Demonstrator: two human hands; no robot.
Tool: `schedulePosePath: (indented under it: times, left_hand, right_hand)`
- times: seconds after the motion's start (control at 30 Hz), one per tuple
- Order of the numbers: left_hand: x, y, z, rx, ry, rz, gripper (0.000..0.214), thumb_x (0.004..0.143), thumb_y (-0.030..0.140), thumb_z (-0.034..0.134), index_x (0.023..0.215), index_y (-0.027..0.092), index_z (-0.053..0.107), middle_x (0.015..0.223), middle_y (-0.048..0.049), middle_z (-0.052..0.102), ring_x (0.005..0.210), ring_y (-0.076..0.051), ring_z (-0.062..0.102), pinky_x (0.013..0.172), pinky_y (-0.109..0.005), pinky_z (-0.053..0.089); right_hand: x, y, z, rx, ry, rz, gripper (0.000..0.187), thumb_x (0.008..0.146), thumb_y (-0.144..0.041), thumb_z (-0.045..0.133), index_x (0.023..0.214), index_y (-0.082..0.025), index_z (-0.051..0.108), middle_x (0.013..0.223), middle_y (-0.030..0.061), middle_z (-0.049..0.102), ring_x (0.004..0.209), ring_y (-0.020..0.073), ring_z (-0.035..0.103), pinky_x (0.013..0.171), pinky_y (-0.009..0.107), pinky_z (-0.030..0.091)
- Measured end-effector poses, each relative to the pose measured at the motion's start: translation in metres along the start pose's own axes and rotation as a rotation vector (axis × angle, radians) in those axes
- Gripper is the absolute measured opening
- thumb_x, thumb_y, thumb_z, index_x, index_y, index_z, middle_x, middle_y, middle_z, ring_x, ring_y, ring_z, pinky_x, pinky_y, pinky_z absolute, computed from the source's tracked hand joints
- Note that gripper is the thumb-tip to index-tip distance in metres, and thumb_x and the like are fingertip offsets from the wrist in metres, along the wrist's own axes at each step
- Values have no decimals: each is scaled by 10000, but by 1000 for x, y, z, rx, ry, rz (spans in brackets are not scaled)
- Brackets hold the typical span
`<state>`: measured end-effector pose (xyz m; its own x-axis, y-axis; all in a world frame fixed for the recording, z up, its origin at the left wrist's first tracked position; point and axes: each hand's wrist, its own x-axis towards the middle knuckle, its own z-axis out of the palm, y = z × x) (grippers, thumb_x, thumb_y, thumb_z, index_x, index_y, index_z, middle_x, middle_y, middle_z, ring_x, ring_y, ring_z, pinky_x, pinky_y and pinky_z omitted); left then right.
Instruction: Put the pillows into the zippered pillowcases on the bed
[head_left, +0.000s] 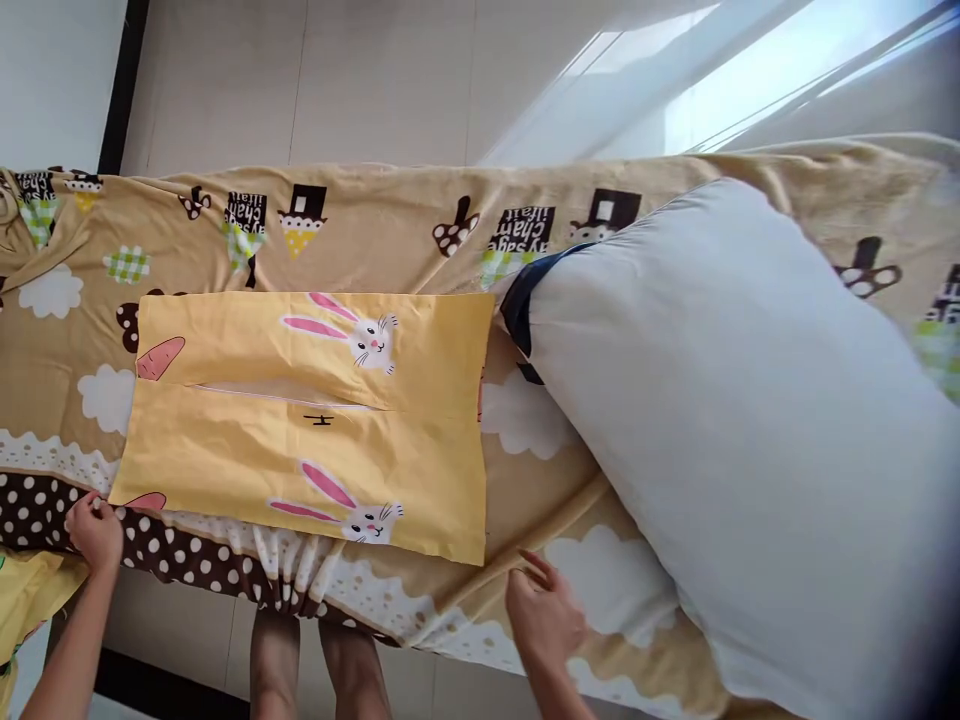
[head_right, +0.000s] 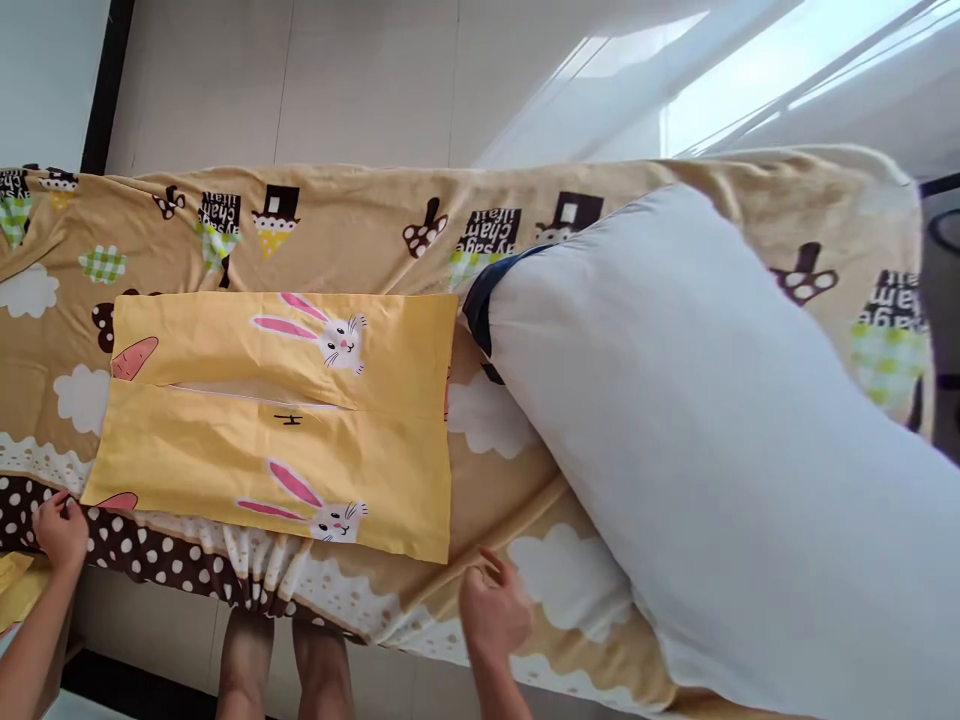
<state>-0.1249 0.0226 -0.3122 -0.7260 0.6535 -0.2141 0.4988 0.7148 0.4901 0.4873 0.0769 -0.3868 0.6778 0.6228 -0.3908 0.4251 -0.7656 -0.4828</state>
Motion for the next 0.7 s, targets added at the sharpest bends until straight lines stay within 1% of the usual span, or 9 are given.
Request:
schedulePosePath:
  times: [0.07, 0.17, 0.23, 0.3, 0.4, 0.47, 0.53, 0.6, 0.7]
  left_hand:
    - [-28, 38, 38, 140, 49, 323, 480, 890, 281, 442, 1370, 299, 459, 1442, -156, 479, 1417, -331, 348, 1140, -598, 303]
    - [-70, 101, 124, 234, -265, 709, 555, 938, 248, 379, 1491, 282, 348, 1485, -114, 457, 1434, -235, 337, 1189, -483, 290]
    - [-82, 126, 176, 291, -395, 799, 565, 947, 233, 325, 1512, 233, 330, 1506, -114, 428, 1443, -223, 316, 1203, -477, 249]
    - [-71, 124, 202, 362, -420, 774, 565, 943, 269, 343, 1505, 213, 352, 1524, -122, 393, 1455, -248, 288, 1211, -508, 183]
    - [-21, 75, 173, 449, -253, 630, 588, 919, 389, 438, 1480, 215, 405, 1541, -150, 356, 1472, -306, 233, 1197, -568, 93]
    - [17, 33, 123, 476, 39, 410, 625, 946, 404, 388, 1509, 140, 333, 1570, -211, 257, 1485, -325, 174, 1177, -590, 97]
    - [41, 5, 76, 486, 44, 327, 641, 957, 427, 371, 1517, 123, 304, 1570, -229, 244, 1484, -331, 170, 1174, -593, 71]
    - [42, 5, 55, 474, 34, 318, 644, 961, 436, 372, 1522, 132, 293, 1577, -221, 233, 1486, -323, 165, 1179, -585, 24]
    - [9, 59, 94, 387, 40, 478, 655, 968, 390, 372, 1553, 156, 194, 1586, -193, 227, 1490, -278, 172, 1200, -538, 52]
  right_hand:
    - [-42, -32, 35, -99, 128, -406, 374, 791, -338, 485, 1067, -189, 690, 1115, 149, 689, 1095, 338, 616, 936, 488, 471]
    - [-119, -94, 110, -143, -204, -967, 506, 901, -227, 407, 1397, -204, 502, 1358, 113, 585, 1286, 268, 516, 1064, 449, 389]
    - [-150, -127, 157, -175, -386, -1159, 596, 918, -167, 345, 1513, -177, 333, 1476, 98, 468, 1399, 229, 386, 1138, 423, 301]
    - [-145, -138, 186, -226, -454, -1200, 602, 938, -178, 329, 1537, -171, 271, 1526, 93, 391, 1439, 221, 313, 1169, 432, 238]
    - [-75, -98, 175, -324, -377, -1139, 568, 962, -298, 407, 1521, -255, 317, 1535, 67, 379, 1437, 246, 317, 1185, 487, 176]
    - [-16, -48, 137, -373, -121, -927, 575, 961, -341, 412, 1519, -230, 329, 1542, 112, 356, 1439, 287, 307, 1176, 530, 165]
    - [23, -6, 95, -420, 35, -697, 583, 971, -379, 373, 1506, -146, 354, 1530, 173, 359, 1435, 321, 304, 1152, 547, 205]
    - [26, 8, 73, -441, 92, -594, 598, 977, -391, 357, 1498, -98, 355, 1517, 218, 358, 1423, 345, 321, 1135, 572, 217]
    - [-31, -36, 101, -359, 72, -734, 594, 982, -319, 361, 1534, -119, 267, 1499, 212, 391, 1417, 310, 345, 1137, 549, 230]
